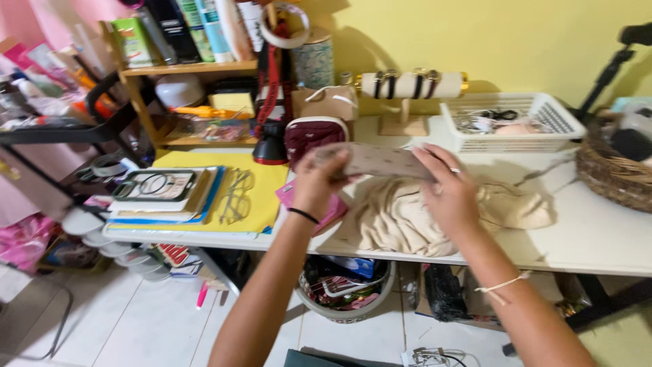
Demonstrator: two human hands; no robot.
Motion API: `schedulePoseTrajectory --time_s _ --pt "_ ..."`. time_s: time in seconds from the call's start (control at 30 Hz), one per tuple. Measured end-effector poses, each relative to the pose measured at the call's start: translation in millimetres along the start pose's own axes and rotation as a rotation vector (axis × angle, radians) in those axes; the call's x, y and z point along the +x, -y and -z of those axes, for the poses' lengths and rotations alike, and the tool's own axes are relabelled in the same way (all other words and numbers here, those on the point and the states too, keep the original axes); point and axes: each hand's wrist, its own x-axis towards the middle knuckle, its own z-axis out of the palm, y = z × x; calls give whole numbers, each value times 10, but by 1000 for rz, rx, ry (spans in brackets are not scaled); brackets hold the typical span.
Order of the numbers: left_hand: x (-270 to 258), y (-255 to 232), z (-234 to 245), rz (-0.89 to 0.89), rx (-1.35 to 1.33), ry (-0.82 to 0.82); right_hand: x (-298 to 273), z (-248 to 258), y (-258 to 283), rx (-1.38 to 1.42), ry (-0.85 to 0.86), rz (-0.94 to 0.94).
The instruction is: The person organizes a cluttered desk by wiping the surface with a cloth, stacking small boxes, and arranging various items including a basket, a tripod, and a pouch. The person moves items around to create a more orderly arrangement.
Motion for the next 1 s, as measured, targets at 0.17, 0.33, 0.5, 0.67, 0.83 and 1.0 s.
schedulePoseTrajectory --time_s 0.17,0.33,0.5,0.67,0.83,1.0 --pt "-125 -741 703 -240 97 -287 231 -688 855 255 220 26" --pt "-366 -1087 1064 -366 163 -423 281 -1054 1234 7 755 -383" --pt "-402 -1014 1229 -369 194 -446 155 -948 876 45 805 -403" --pt "-284 -798 1208 -266 334 -270 148 -238 200 162 1010 -641" --pt "-159 -535 1113 -420 1049 -5 64 235 -433 -71 799 -790" --pt "-192 -429 1053 -554 1487 -179 -30 330 -789 -150 709 -663"
